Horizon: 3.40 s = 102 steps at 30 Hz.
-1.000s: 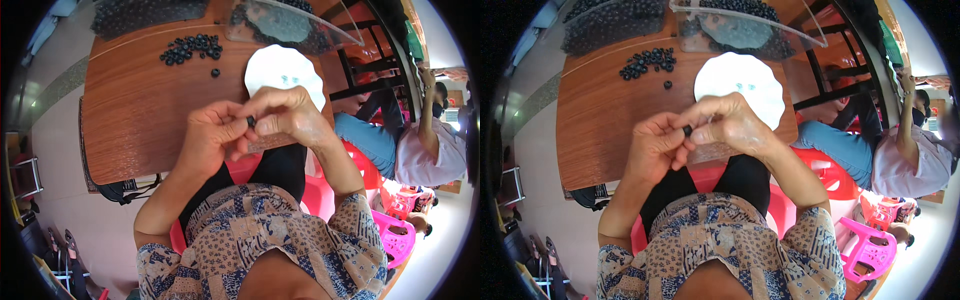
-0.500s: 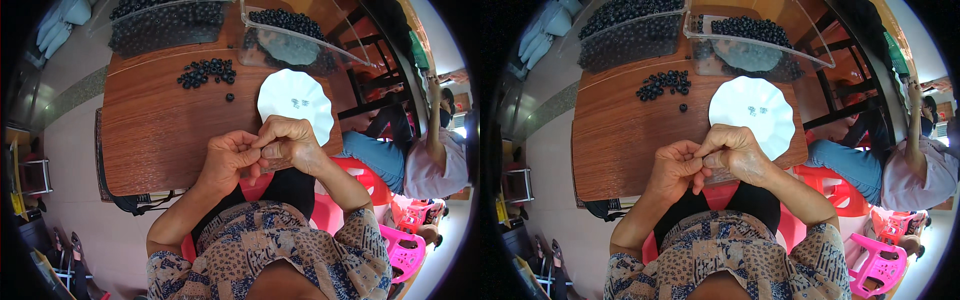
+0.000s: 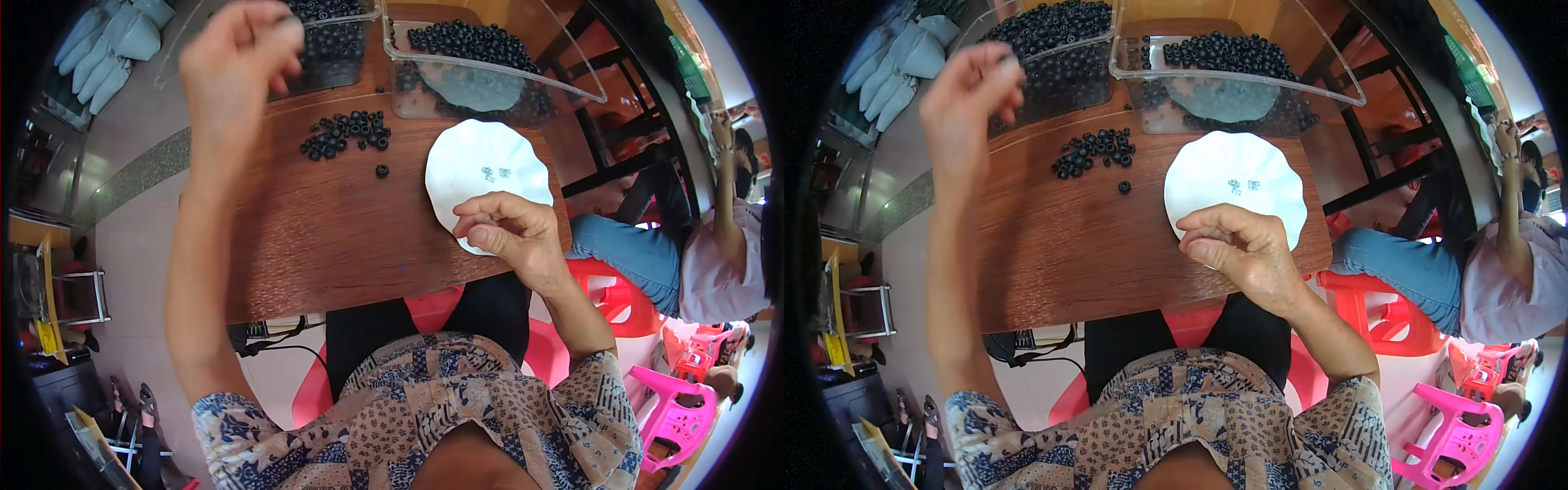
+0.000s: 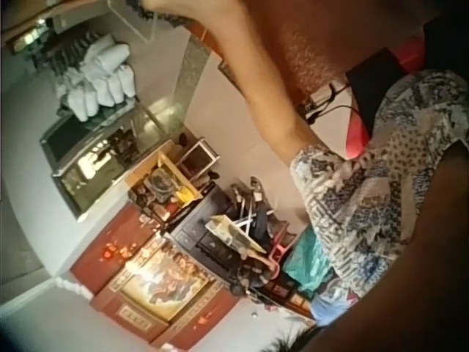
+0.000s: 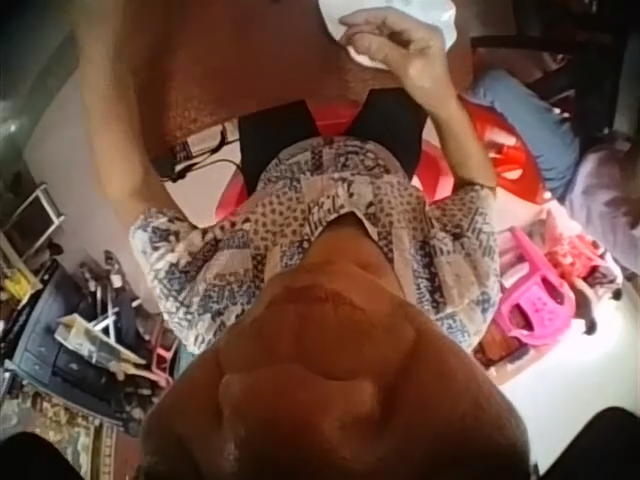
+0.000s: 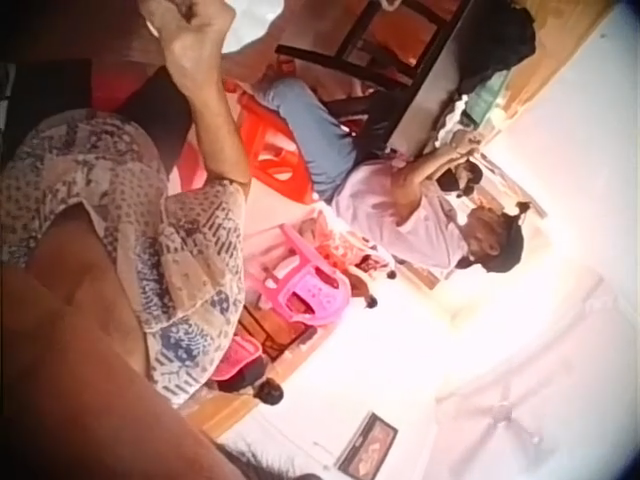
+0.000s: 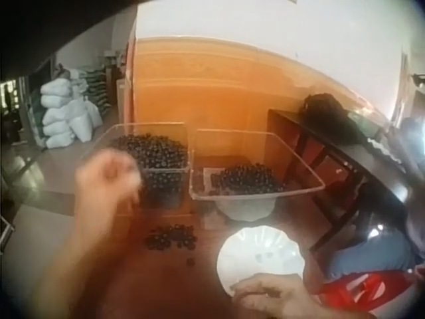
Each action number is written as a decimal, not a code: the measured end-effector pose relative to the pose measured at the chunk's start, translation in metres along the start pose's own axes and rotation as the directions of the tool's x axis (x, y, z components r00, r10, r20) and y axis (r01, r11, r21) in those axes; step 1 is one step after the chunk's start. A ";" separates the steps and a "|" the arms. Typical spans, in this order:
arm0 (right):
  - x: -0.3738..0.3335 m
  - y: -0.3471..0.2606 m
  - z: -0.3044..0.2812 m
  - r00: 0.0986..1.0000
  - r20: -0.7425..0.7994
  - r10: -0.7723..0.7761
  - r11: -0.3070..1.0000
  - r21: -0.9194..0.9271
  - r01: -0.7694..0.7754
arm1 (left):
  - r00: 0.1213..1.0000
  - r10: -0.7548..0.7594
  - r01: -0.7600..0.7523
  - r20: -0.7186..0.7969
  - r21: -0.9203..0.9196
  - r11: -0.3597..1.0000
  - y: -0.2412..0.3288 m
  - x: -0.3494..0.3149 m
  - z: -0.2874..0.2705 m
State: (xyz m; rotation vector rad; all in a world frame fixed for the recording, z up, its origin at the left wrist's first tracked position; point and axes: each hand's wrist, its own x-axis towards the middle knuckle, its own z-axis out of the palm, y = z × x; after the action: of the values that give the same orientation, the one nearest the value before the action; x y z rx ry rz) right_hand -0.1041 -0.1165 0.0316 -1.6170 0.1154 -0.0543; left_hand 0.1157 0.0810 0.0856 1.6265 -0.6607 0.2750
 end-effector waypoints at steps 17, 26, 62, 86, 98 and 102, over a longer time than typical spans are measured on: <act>-0.007 0.005 -0.018 0.998 -0.055 0.016 0.997 -0.070 -0.020 | 0.924 0.151 -0.310 0.351 0.458 0.833 -0.043 -0.076 0.025; -0.012 0.008 -0.016 0.998 -0.065 0.028 0.994 -0.099 -0.034 | 0.972 0.055 -0.166 0.228 0.503 0.848 -0.054 -0.095 0.030; 0.020 0.019 0.013 0.848 -0.054 -0.528 0.748 -0.503 0.433 | 0.595 -0.573 0.783 0.564 -0.569 0.252 0.010 -0.142 0.075; -0.011 0.027 -0.031 0.822 -0.186 -0.539 0.589 -0.780 0.210 | 0.652 -0.548 0.758 0.525 -0.416 0.503 0.006 -0.171 0.075; 0.033 0.055 -0.047 0.884 -0.188 -0.427 0.419 -0.908 0.010 | 0.642 -0.487 0.761 0.592 -0.567 0.314 -0.023 -0.172 0.070; 0.037 0.058 -0.047 0.901 -0.147 -0.409 0.359 -0.933 0.011 | 0.639 -0.486 0.762 0.597 -0.581 0.288 -0.024 -0.172 0.071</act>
State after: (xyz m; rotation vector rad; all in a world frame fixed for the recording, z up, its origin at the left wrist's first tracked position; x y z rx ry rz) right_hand -0.0750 -0.1694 -0.0255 -2.7767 0.2447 -0.6098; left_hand -0.0226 0.0582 -0.0389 0.8760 -0.2063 -0.8391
